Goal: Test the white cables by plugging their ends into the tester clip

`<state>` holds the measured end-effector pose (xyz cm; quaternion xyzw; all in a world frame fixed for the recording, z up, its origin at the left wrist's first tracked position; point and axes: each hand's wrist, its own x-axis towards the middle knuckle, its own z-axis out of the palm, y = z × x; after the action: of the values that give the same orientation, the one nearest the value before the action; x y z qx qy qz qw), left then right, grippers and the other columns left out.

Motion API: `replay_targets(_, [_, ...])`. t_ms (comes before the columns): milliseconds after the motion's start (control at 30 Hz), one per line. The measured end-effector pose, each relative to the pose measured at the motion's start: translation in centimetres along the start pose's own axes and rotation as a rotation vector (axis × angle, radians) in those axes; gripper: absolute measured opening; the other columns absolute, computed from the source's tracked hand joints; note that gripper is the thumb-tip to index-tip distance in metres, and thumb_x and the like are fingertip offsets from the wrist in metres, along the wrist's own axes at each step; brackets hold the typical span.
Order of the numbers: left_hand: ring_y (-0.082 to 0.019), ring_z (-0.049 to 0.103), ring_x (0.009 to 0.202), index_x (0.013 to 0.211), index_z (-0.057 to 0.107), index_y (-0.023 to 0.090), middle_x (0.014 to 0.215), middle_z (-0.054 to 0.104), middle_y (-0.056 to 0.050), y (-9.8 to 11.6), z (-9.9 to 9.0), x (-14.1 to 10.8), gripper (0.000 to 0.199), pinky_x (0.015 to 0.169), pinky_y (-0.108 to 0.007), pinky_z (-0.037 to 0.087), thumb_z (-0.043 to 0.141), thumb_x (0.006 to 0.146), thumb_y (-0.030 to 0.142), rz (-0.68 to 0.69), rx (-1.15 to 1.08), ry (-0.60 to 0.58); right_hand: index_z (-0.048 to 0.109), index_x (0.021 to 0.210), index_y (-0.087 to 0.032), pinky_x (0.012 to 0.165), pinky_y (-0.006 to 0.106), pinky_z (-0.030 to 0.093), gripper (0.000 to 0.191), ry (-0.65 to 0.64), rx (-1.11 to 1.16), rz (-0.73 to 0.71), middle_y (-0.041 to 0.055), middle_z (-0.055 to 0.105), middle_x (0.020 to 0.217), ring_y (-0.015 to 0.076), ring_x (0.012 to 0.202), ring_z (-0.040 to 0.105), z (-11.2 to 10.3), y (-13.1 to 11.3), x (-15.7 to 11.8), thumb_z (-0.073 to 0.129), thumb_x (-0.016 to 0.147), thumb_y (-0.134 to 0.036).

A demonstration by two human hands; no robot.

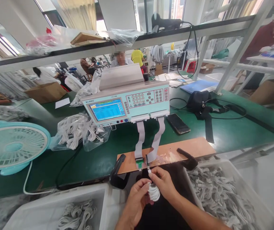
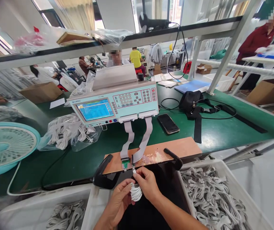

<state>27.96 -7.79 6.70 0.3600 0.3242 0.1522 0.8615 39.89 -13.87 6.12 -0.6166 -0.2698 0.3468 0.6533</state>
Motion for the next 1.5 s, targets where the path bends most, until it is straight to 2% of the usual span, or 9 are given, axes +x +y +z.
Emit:
replay_targets(200, [-0.007, 0.047, 0.043, 0.081, 0.065, 0.011, 0.053, 0.054, 0.003, 0.2, 0.0, 0.7, 0.034, 0.036, -0.017, 0.039, 0.07, 0.069, 0.042, 0.108, 0.147, 0.201, 0.056, 0.06, -0.016, 0.052, 0.023, 0.035, 0.031, 0.019, 0.1, 0.061, -0.0027, 0.051, 0.055, 0.0105, 0.051, 0.042, 0.7, -0.5, 0.1, 0.066, 0.067, -0.044])
replay_targets(433, [-0.009, 0.044, 0.043, 0.076, 0.065, 0.013, 0.056, 0.05, 0.002, 1.3, -0.7, 1.0, 0.035, 0.034, -0.018, 0.037, 0.061, 0.074, 0.048, 0.192, 0.476, 0.083, 0.053, 0.057, -0.015, 0.046, 0.022, 0.028, 0.035, 0.071, 0.26, 0.259, -0.0054, 0.045, 0.047, 0.0077, 0.045, 0.035, 1.5, -1.1, 0.4, 0.073, 0.058, -0.044])
replay_targets(500, [-0.012, 0.05, 0.056, 0.069, 0.065, 0.013, 0.067, 0.054, -0.002, 1.6, -0.7, 0.9, 0.034, 0.045, -0.019, 0.043, 0.057, 0.078, 0.045, 0.322, 0.56, 0.073, 0.054, 0.058, -0.015, 0.046, 0.022, 0.029, 0.035, 0.075, 0.267, 0.265, -0.005, 0.046, 0.048, 0.008, 0.046, 0.035, 1.6, -1.3, 0.4, 0.073, 0.059, -0.045])
replay_targets(600, [-0.017, 0.054, 0.077, 0.064, 0.063, 0.014, 0.081, 0.058, -0.006, 1.3, -0.8, 1.0, 0.032, 0.066, -0.022, 0.045, 0.057, 0.08, 0.041, 0.469, 0.566, 0.18, 0.056, 0.058, -0.016, 0.049, 0.023, 0.031, 0.036, 0.026, 0.234, 0.239, -0.0043, 0.048, 0.05, 0.0088, 0.047, 0.037, 1.5, -1.5, 0.4, 0.073, 0.059, -0.048])
replay_targets(900, [-0.011, 0.044, 0.058, 0.062, 0.059, 0.014, 0.058, 0.05, 0.002, 0.5, -0.6, 1.9, 0.032, 0.055, -0.02, 0.036, 0.058, 0.079, 0.041, 0.428, 0.411, 0.304, 0.06, 0.061, -0.015, 0.056, 0.024, 0.035, 0.036, -0.032, 0.157, 0.209, -0.0014, 0.054, 0.057, 0.0113, 0.055, 0.043, 0.9, -1.3, 0.6, 0.071, 0.063, -0.049])
replay_targets(1133, [-0.016, 0.055, 0.07, 0.076, 0.066, 0.013, 0.069, 0.062, -0.002, -0.2, 0.3, 2.2, 0.027, 0.065, -0.023, 0.043, 0.06, 0.077, 0.04, 0.425, 0.234, 0.371, 0.062, 0.064, -0.015, 0.059, 0.025, 0.036, 0.036, -0.047, 0.156, 0.19, -0.0005, 0.057, 0.06, 0.0125, 0.058, 0.045, 0.8, -0.9, 0.7, 0.069, 0.067, -0.05])
replay_targets(1267, [-0.016, 0.055, 0.066, 0.078, 0.067, 0.013, 0.065, 0.062, -0.002, -0.3, 1.0, 2.7, 0.031, 0.059, -0.023, 0.041, 0.055, 0.08, 0.041, 0.432, 0.351, 0.457, 0.063, 0.066, -0.015, 0.058, 0.026, 0.038, 0.035, -0.048, 0.151, 0.204, 0.0006, 0.059, 0.061, 0.0134, 0.058, 0.046, 0.8, -0.7, 0.9, 0.069, 0.066, -0.049])
replay_targets(1400, [-0.013, 0.049, 0.053, 0.056, 0.062, 0.013, 0.05, 0.052, 0.001, 1.3, 1.6, 1.0, 0.032, 0.049, -0.022, 0.034, 0.054, 0.079, 0.034, 0.435, 0.567, 0.486, 0.065, 0.069, -0.016, 0.062, 0.027, 0.041, 0.032, -0.011, 0.137, 0.23, 0.0001, 0.06, 0.062, 0.0156, 0.063, 0.052, 0.5, -0.4, 0.4, 0.072, 0.062, -0.046])
replay_targets(1500, [-0.016, 0.058, 0.071, 0.067, 0.066, 0.015, 0.072, 0.066, -0.002, 3.5, -1.0, -2.0, 0.021, 0.066, -0.023, 0.043, 0.056, 0.079, 0.029, 0.564, 0.638, 0.472, 0.065, 0.072, -0.018, 0.063, 0.028, 0.043, 0.027, 0.038, 0.057, 0.247, 0.0, 0.06, 0.064, 0.0168, 0.065, 0.054, 0.5, 0.1, 0.7, 0.074, 0.06, -0.041])
